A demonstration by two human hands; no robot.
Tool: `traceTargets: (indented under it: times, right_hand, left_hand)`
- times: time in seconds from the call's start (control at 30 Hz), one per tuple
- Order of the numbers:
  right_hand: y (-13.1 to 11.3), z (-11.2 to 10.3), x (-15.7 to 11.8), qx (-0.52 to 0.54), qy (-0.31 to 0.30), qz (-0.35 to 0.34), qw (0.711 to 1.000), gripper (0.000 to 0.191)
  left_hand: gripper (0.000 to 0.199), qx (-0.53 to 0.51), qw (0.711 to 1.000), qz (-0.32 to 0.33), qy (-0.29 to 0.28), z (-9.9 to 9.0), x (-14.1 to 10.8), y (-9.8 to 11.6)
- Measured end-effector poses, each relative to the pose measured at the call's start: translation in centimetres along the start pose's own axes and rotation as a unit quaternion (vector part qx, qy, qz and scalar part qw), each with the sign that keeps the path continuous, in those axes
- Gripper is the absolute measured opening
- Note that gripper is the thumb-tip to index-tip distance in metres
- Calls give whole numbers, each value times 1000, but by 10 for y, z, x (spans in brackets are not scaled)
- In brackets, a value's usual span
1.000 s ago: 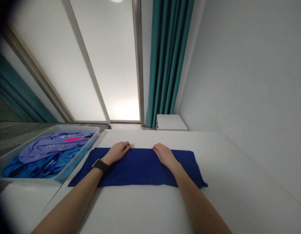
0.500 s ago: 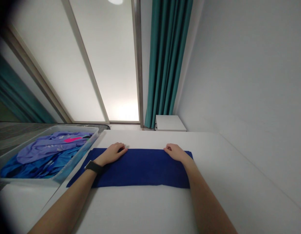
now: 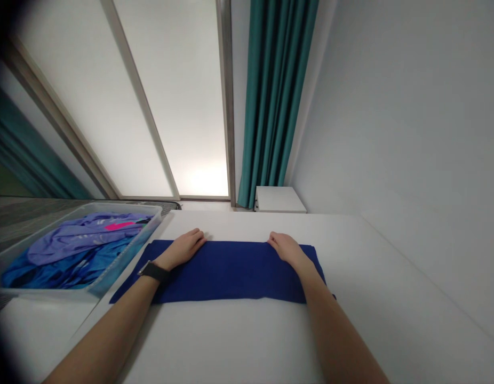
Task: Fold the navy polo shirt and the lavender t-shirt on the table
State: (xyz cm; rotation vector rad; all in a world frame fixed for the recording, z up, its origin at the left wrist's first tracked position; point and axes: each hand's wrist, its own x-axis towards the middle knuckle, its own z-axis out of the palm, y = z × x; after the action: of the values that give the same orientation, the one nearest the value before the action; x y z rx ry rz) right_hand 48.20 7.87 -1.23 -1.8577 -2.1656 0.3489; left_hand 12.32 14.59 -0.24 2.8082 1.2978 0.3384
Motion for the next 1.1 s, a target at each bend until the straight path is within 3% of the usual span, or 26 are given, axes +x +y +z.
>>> traceTargets:
  times: [0.17,0.47,0.63,1.1]
  right_hand:
    - [-1,1,0,-16,5,14,1000,20]
    - [-7,7,-7,-115,59,-2,992,27]
    - [-3,5,-8,-103,44,-39,993,27]
    - [20,2,-13,-74,55,-20,996,27]
  left_hand:
    - [29,37,999,9,20,3,0,1]
    - [32,-18,999,14,26,6,1,-2]
    - [33,-50,998,21,21,5,1,-2]
    - [36,-92,994,52,8,-5,9,-5]
